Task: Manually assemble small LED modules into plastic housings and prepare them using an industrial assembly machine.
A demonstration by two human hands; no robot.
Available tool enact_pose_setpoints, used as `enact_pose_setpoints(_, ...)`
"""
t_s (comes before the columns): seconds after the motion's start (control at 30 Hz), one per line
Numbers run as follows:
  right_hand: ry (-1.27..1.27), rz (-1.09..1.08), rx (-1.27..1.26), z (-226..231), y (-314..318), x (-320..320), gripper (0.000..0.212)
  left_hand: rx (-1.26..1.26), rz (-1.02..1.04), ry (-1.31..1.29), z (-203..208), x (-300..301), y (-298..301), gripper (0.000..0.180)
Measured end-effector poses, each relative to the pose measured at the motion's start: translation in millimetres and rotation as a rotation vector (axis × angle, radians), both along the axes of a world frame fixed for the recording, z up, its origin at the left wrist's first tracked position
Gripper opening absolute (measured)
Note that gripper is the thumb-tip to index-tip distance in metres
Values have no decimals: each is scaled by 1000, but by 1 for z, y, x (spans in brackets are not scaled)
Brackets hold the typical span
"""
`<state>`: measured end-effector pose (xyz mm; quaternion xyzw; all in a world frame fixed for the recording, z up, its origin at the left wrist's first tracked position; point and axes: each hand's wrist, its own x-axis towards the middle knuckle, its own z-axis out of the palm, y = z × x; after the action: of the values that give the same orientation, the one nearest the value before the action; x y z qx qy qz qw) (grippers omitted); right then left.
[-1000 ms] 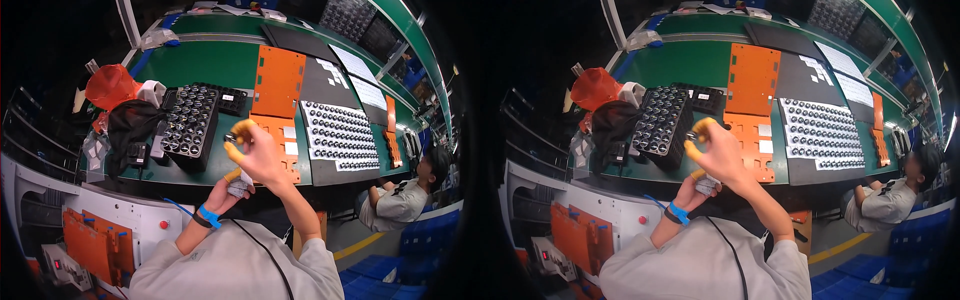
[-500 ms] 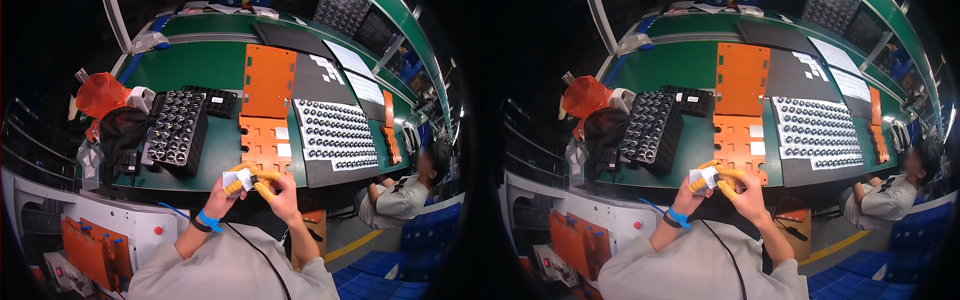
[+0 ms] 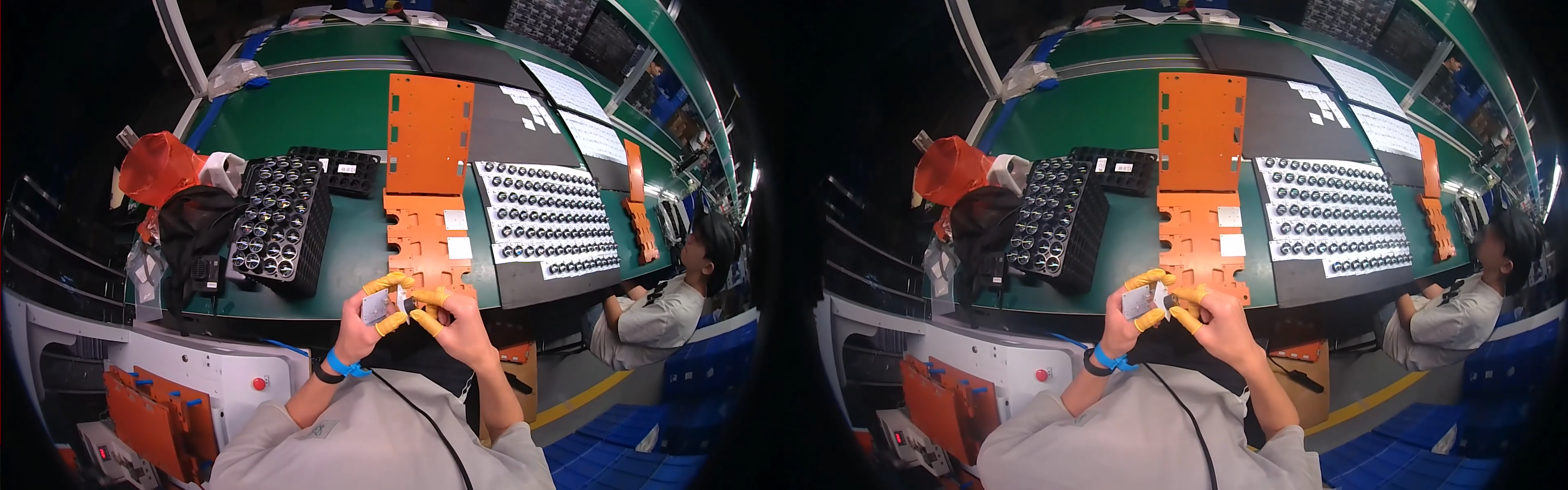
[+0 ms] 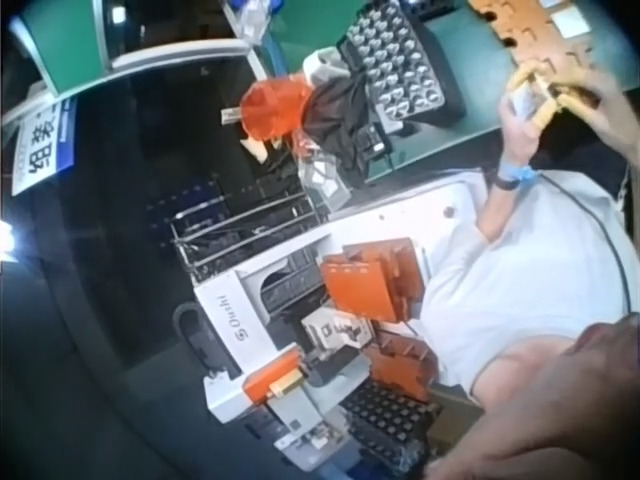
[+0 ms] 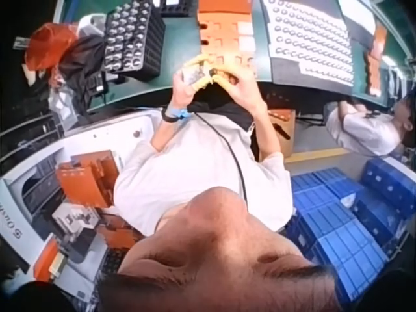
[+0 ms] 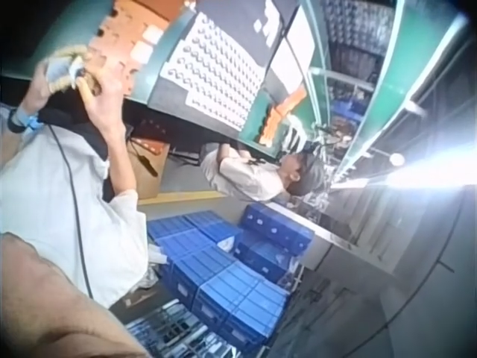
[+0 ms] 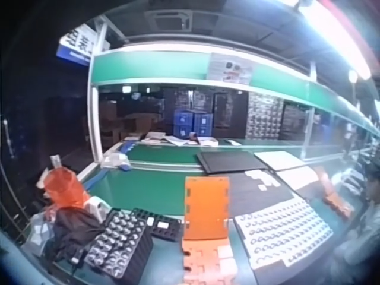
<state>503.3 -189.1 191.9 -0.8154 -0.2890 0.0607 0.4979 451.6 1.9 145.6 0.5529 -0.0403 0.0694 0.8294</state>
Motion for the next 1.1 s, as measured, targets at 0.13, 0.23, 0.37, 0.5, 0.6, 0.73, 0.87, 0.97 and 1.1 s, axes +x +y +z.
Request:
enact_pose_setpoints(0.13,-228,16,-29,-5,1,2,33,-28,3,44,-5,-1,-3,58)
enact_pose_setpoints(0.23,-347,2,-92,-6,4,-1,38,-133,12,148,-8,-1,-7,46)
enact_pose_setpoints(0.37,-596,-220,-96,-34,10,-4,38,-352,-81,370,-12,-1,-20,31)
enact_pose_setpoints(0.5,-654,-382,24,-43,-9,10,22,-67,-261,352,-11,13,-17,29)
enact_pose_setpoints(0.6,-216,-627,31,-53,-46,37,17,984,191,-425,-9,33,-27,21)
enact_pose_setpoints(0.73,66,-545,-245,-78,-91,73,31,1286,-89,-1000,-16,51,-42,19)
enact_pose_setpoints(0.87,279,-412,-189,-84,-100,84,20,1408,-246,-1263,-25,53,-59,16)
enact_pose_setpoints(0.97,395,-401,-147,-76,-98,91,26,1443,-359,-1348,-29,49,-68,16)
enact_pose_setpoints(1.1,401,-320,-163,-69,-96,93,39,1483,-421,-1436,-34,42,-67,13)
